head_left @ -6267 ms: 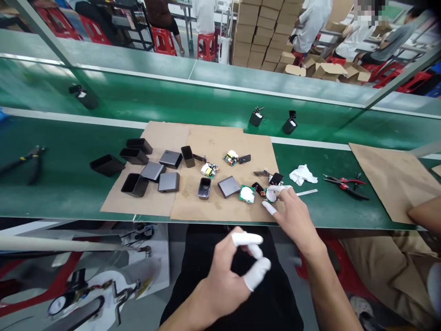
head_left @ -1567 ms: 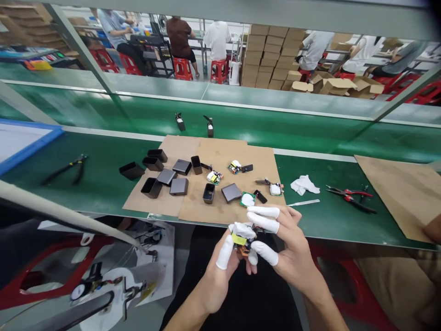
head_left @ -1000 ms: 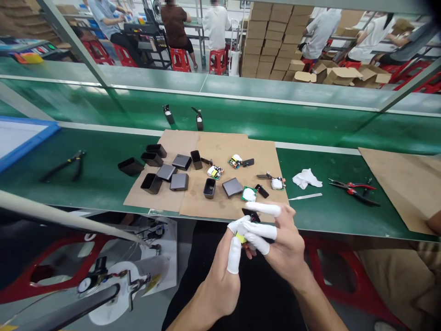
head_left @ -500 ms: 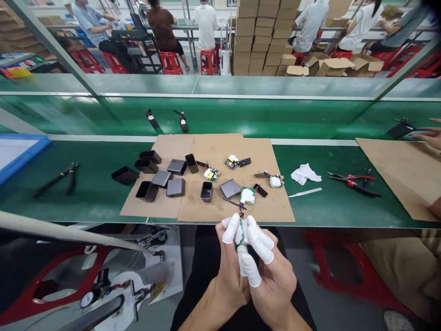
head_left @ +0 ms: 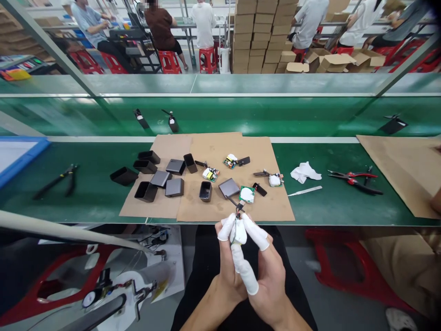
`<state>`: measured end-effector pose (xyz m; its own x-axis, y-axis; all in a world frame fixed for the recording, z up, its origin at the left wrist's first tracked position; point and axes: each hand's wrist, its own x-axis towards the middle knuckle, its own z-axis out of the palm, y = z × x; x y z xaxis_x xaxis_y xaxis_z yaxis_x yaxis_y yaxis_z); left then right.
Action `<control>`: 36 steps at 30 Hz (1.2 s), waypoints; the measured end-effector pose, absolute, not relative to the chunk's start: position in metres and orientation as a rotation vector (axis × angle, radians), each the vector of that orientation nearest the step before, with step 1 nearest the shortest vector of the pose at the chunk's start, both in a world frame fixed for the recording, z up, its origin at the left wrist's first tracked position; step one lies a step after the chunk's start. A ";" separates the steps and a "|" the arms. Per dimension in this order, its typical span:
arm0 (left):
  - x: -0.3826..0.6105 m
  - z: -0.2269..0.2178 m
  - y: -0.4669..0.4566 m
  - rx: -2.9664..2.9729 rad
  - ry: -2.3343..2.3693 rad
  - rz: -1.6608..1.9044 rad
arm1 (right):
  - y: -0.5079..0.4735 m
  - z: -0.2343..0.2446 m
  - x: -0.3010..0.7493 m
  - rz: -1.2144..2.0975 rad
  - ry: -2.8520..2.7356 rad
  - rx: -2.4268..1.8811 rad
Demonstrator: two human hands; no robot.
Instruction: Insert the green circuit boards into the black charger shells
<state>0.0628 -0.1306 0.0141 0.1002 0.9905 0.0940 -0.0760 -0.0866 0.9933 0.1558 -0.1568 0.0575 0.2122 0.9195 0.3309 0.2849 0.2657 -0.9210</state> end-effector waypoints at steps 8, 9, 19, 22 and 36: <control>0.060 0.035 -0.124 1.545 0.950 1.403 | -0.150 0.057 0.164 0.730 -1.290 -1.335; 0.060 0.037 -0.124 1.518 0.961 1.387 | -0.148 0.057 0.165 0.729 -1.281 -1.325; 0.060 0.041 -0.133 1.313 1.033 1.254 | -0.124 0.062 0.167 1.061 -0.922 -1.062; 0.061 0.036 -0.129 1.295 1.028 1.277 | -0.123 0.059 0.166 1.115 -0.898 -1.088; 0.027 0.033 -0.101 1.876 0.893 1.222 | -0.112 0.056 0.185 1.058 -1.027 -1.064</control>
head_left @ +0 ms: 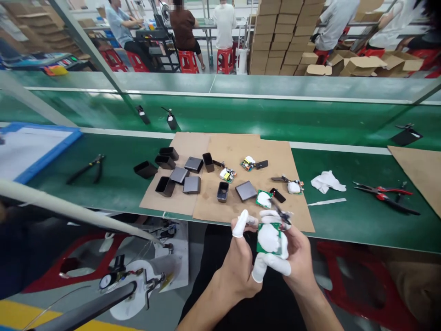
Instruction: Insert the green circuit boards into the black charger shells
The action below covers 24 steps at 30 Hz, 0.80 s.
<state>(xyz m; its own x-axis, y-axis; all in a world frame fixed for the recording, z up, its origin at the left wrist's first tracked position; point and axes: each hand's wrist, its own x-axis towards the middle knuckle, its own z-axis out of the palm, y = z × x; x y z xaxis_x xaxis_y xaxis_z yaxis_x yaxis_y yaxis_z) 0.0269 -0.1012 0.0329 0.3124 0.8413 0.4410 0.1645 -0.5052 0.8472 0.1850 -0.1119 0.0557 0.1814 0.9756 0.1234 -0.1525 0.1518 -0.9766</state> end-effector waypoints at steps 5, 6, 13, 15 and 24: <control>-0.009 0.041 -0.058 1.845 1.441 1.334 | -0.109 0.054 0.214 0.870 -0.931 -1.156; -0.018 0.043 -0.047 1.791 1.508 1.250 | -0.107 0.052 0.221 0.857 -0.919 -1.175; -0.047 0.037 0.013 1.802 1.364 0.832 | -0.110 0.042 0.251 1.005 -0.845 -1.240; -0.045 0.038 0.015 1.814 1.340 0.900 | -0.116 0.044 0.254 0.994 -0.840 -1.257; -0.012 0.097 -0.051 1.820 0.973 1.256 | -0.128 0.103 0.242 0.835 -1.035 -1.108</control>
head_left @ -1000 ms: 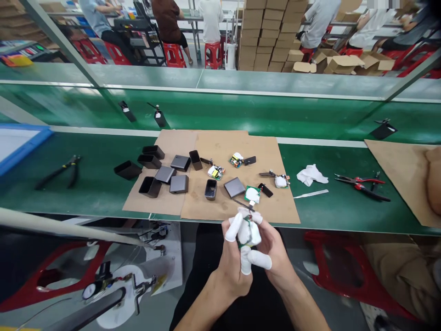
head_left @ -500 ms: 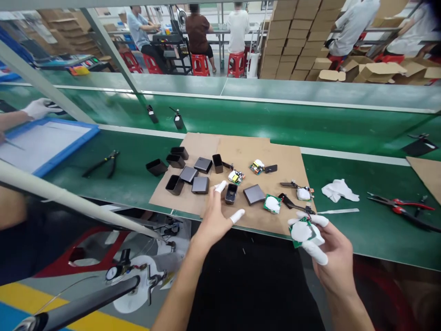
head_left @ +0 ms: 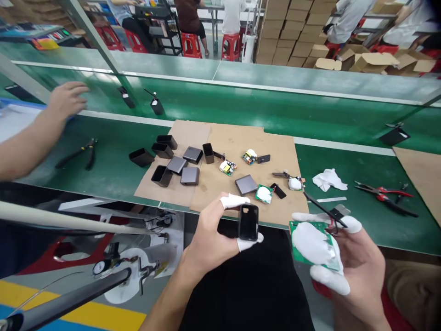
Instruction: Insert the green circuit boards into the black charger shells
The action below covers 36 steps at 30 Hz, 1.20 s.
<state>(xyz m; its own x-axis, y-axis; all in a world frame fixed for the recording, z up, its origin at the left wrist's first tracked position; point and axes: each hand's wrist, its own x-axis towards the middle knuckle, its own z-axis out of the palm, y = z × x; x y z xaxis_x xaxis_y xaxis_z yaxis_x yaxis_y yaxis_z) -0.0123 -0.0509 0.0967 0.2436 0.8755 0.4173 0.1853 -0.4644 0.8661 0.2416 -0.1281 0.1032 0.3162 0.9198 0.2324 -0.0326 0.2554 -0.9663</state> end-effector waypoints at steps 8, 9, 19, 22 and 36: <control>0.007 0.111 -0.071 1.941 0.860 1.333 | -0.131 0.127 0.225 0.711 -1.294 -0.937; 0.009 0.111 -0.073 1.950 0.847 1.331 | -0.131 0.127 0.224 0.720 -1.325 -0.920; 0.016 0.120 -0.078 2.023 0.765 1.311 | -0.130 0.129 0.227 0.728 -1.439 -0.953; 0.016 0.120 -0.079 2.036 0.769 1.329 | -0.129 0.132 0.227 0.735 -1.447 -0.938; 0.013 0.122 -0.080 2.032 0.797 1.316 | -0.126 0.129 0.224 0.680 -1.543 -0.955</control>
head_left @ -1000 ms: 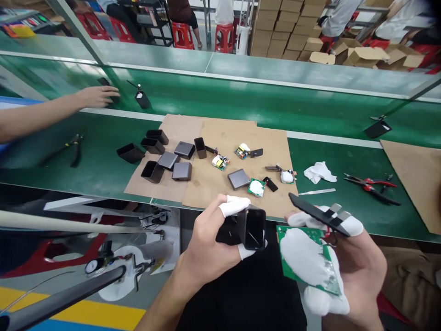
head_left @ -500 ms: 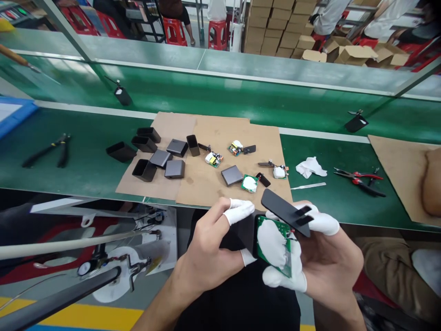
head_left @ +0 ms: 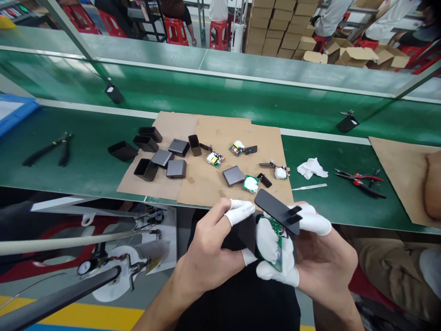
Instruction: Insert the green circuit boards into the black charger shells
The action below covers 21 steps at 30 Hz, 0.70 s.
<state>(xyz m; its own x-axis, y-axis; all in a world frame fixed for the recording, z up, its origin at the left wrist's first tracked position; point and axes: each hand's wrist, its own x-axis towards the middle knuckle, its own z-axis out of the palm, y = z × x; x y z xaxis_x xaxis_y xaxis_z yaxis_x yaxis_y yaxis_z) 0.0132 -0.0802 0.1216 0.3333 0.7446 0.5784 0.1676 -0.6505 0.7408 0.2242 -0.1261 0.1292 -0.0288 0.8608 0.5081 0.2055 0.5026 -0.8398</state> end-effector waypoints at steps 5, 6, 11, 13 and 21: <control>0.012 0.119 -0.081 2.016 0.815 1.295 | -0.122 0.133 0.223 0.638 -1.592 -0.986; 0.012 0.119 -0.081 2.013 0.819 1.289 | -0.122 0.133 0.223 0.643 -1.596 -0.980; 0.013 0.119 -0.080 2.016 0.826 1.280 | -0.121 0.133 0.224 0.662 -1.599 -0.964; 0.013 0.118 -0.080 2.017 0.822 1.294 | -0.121 0.132 0.224 0.648 -1.608 -0.980; 0.019 0.106 -0.082 1.867 0.798 1.252 | -0.117 0.138 0.221 0.615 -1.693 -1.166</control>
<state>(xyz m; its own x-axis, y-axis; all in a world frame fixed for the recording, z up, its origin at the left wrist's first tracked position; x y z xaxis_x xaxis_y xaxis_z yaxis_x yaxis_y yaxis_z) 0.0187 -0.0821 0.1061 0.3306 0.8123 0.4805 0.0924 -0.5345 0.8401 0.2212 -0.1174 0.1377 -0.0880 0.9022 0.4221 0.4214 0.4177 -0.8049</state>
